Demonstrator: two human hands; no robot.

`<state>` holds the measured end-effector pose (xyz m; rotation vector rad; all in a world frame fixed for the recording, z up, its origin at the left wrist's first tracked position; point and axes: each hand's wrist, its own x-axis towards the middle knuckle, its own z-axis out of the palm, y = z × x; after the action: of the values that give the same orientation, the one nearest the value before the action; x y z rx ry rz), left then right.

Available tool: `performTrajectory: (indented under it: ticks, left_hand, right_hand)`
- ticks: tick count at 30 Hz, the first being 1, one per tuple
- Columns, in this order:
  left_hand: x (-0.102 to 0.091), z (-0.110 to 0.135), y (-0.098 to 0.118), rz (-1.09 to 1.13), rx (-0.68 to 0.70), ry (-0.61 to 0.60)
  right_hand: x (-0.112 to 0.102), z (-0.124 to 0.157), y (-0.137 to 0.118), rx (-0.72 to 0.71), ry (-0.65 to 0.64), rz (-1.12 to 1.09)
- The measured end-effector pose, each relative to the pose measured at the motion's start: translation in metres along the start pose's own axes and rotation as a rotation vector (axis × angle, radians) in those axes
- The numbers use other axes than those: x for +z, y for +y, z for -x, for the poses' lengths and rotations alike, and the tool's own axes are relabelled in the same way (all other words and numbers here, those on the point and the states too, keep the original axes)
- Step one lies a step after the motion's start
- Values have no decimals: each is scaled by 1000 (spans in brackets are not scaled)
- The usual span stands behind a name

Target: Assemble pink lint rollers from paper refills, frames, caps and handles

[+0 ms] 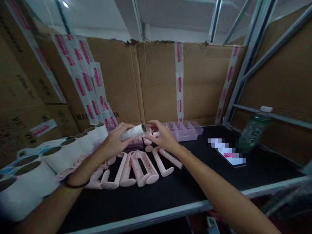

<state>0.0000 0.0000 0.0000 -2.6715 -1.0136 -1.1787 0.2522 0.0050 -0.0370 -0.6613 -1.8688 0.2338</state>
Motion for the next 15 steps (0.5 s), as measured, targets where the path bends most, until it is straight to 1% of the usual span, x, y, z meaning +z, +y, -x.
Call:
performTrajectory:
  ticks: [7,15]
  left_hand:
    - [3,0,3,2,24,-51]
    - [-3,0,1,-40,15,-37]
  right_hand:
    - [2,-2,4,29,24,-126]
    - [-2,-4,0,12,85,-222]
